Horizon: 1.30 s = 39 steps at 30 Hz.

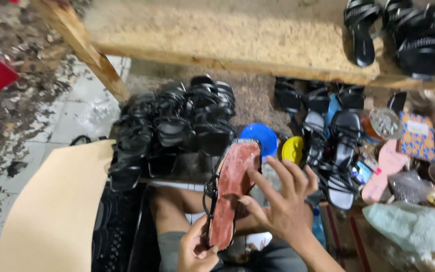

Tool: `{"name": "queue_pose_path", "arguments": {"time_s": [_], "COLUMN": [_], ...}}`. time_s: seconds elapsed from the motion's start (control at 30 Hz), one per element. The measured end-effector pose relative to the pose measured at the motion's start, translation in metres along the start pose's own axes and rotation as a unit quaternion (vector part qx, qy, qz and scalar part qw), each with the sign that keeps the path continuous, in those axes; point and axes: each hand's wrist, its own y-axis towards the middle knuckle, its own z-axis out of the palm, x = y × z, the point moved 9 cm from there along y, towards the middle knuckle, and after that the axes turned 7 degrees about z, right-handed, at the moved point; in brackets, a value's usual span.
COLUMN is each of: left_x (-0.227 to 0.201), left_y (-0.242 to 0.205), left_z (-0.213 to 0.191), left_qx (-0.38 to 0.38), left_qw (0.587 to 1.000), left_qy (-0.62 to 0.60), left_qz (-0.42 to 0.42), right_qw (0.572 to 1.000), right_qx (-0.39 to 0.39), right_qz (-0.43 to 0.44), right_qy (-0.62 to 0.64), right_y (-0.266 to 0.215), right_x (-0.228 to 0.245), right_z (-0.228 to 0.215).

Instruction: The person is manually assembling sandals by applying adhesive to the soles and attaching the upper straps.

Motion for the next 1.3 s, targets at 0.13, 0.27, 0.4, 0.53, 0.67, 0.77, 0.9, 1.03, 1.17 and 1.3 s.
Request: {"name": "queue_pose_path", "arguments": {"time_s": [0.13, 0.27, 0.4, 0.53, 0.67, 0.77, 0.9, 1.03, 1.17, 1.3], "left_x": [-0.016, 0.025, -0.118, -0.178, -0.238, -0.279, -0.307, -0.333, -0.337, -0.335], "left_y": [0.009, 0.021, 0.071, 0.118, 0.162, 0.193, 0.245, 0.282, 0.322, 0.326], "left_z": [-0.011, -0.053, -0.029, -0.048, -0.064, -0.070, -0.098, -0.112, -0.137, -0.141], "left_qx": [-0.014, -0.053, 0.012, -0.046, -0.086, -0.095, -0.146, -0.170, -0.196, -0.215], "left_qw": [1.000, 0.996, 0.991, 0.962, 0.948, 0.944, 0.935, 0.926, 0.901, 0.902], "left_qy": [0.003, -0.040, -0.073, -0.200, -0.229, -0.214, -0.217, -0.235, -0.286, -0.308], "left_qz": [-0.013, -0.054, 0.112, 0.180, 0.203, 0.231, 0.240, 0.242, 0.261, 0.213], "right_qw": [0.998, 0.974, 0.964, 0.956, 0.933, 0.932, 0.921, 0.920, 0.907, 0.906], "right_qx": [-0.030, -0.044, -0.095, -0.049, -0.017, 0.014, 0.022, 0.090, 0.150, 0.202], "right_qz": [0.035, 0.028, 0.048, 0.015, -0.019, -0.042, -0.085, -0.084, -0.080, -0.046], "right_qy": [0.036, 0.223, 0.243, 0.288, 0.359, 0.361, 0.379, 0.373, 0.385, 0.368], "right_y": [0.005, 0.027, 0.049, 0.075, 0.120, 0.148, 0.161, 0.163, 0.153, 0.142], "right_x": [-0.003, 0.012, 0.014, 0.039, 0.059, 0.074, 0.088, 0.093, 0.089, 0.077], "right_z": [-0.005, -0.035, -0.037, -0.026, -0.006, 0.003, 0.015, 0.037, 0.057, 0.076]}}
